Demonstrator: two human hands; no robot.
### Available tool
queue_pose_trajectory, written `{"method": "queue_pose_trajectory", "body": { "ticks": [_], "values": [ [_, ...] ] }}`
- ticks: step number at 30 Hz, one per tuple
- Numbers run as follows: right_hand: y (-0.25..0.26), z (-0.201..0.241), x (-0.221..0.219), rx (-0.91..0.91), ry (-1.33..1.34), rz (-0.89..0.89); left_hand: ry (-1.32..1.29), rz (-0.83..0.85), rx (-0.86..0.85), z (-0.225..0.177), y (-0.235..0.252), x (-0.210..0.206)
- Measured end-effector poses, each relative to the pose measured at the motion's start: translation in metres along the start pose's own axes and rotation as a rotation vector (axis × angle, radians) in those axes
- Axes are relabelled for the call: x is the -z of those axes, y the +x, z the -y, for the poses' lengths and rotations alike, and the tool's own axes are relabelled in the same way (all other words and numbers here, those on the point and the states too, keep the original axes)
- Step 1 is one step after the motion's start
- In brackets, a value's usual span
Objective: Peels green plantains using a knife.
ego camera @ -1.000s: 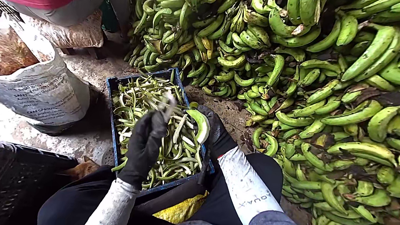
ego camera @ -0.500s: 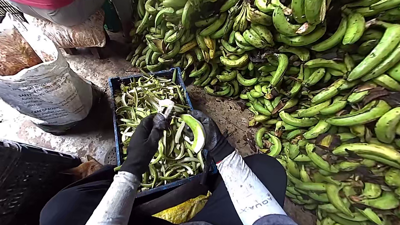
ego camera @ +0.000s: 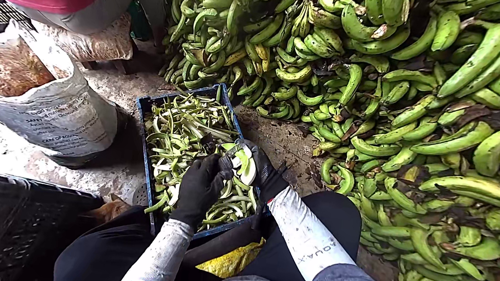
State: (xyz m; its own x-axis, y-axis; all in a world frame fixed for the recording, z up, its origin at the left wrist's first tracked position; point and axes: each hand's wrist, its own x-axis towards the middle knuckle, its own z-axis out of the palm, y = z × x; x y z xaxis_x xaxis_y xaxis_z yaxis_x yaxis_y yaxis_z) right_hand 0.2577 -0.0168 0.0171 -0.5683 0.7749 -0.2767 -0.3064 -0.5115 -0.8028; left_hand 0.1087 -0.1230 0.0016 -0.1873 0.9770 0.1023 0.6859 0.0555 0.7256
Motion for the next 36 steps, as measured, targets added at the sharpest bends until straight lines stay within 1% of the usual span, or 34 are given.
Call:
{"method": "queue_pose_trajectory", "body": {
  "ticks": [2,4,6,7,9,11,14,16,18,20,22,23,26,27,28,29,30,31,32,33,34,35,36],
  "values": [
    [0.004,0.000,-0.002,0.011,-0.018,-0.020,-0.014,-0.051,0.053,-0.002,0.000,-0.007],
    [0.009,-0.005,0.004,0.040,-0.030,0.021,-0.079,-0.064,0.135,-0.001,0.003,-0.009],
    [0.010,-0.010,0.009,0.065,-0.101,0.046,-0.193,-0.080,0.264,0.004,0.011,-0.004],
    [0.007,-0.008,0.008,0.075,-0.141,0.030,-0.264,-0.105,0.337,0.007,0.015,0.001],
    [0.002,-0.002,0.004,0.062,-0.129,-0.019,-0.342,-0.147,0.410,0.013,0.019,0.014],
    [0.004,0.001,0.006,0.040,-0.071,-0.064,-0.365,-0.135,0.366,0.012,0.016,0.022],
    [0.007,0.004,0.015,0.084,-0.025,-0.049,-0.382,0.024,0.127,0.006,0.007,0.022],
    [0.005,0.006,0.013,0.055,0.040,-0.005,-0.235,0.106,-0.056,0.002,0.000,0.017],
    [0.003,0.005,0.007,-0.009,0.103,0.020,-0.067,0.113,-0.151,-0.001,-0.003,0.011],
    [0.004,0.002,0.008,-0.054,0.113,0.060,-0.030,0.101,-0.141,0.000,-0.002,0.008],
    [0.007,-0.003,0.008,-0.075,0.070,0.070,-0.065,0.075,-0.066,0.006,0.003,0.007],
    [0.008,-0.005,0.007,-0.061,0.023,0.067,-0.102,0.053,0.001,0.009,0.007,0.010],
    [0.003,-0.001,-0.004,-0.037,-0.055,0.040,-0.217,-0.005,0.281,0.011,0.016,0.029],
    [0.001,0.001,-0.005,-0.014,-0.110,0.022,-0.284,-0.033,0.326,0.008,0.015,0.036],
    [-0.003,0.006,-0.007,0.034,-0.190,0.022,-0.362,-0.065,0.322,0.004,0.012,0.041],
    [-0.005,0.009,-0.005,0.082,-0.253,0.063,-0.439,-0.096,0.290,0.001,0.009,0.044],
    [-0.005,0.011,0.000,0.119,-0.274,0.114,-0.493,-0.114,0.242,-0.002,0.006,0.046],
    [-0.003,0.011,0.004,0.115,-0.249,0.133,-0.507,-0.123,0.200,-0.004,0.005,0.048],
    [-0.001,0.011,0.006,0.090,-0.194,0.135,-0.478,-0.109,0.181,-0.003,0.005,0.049],
    [0.000,0.012,0.006,0.054,-0.132,0.128,-0.378,-0.057,0.208,0.000,0.004,0.051],
    [-0.002,0.012,0.006,0.015,-0.087,0.118,-0.205,0.048,0.276,0.003,0.004,0.052],
    [-0.003,0.011,0.009,-0.021,-0.081,0.106,-0.005,0.203,0.362,0.005,0.004,0.053],
    [-0.002,0.007,0.014,-0.037,-0.164,0.076,0.161,0.362,0.444,0.007,0.001,0.053]
  ]
}}
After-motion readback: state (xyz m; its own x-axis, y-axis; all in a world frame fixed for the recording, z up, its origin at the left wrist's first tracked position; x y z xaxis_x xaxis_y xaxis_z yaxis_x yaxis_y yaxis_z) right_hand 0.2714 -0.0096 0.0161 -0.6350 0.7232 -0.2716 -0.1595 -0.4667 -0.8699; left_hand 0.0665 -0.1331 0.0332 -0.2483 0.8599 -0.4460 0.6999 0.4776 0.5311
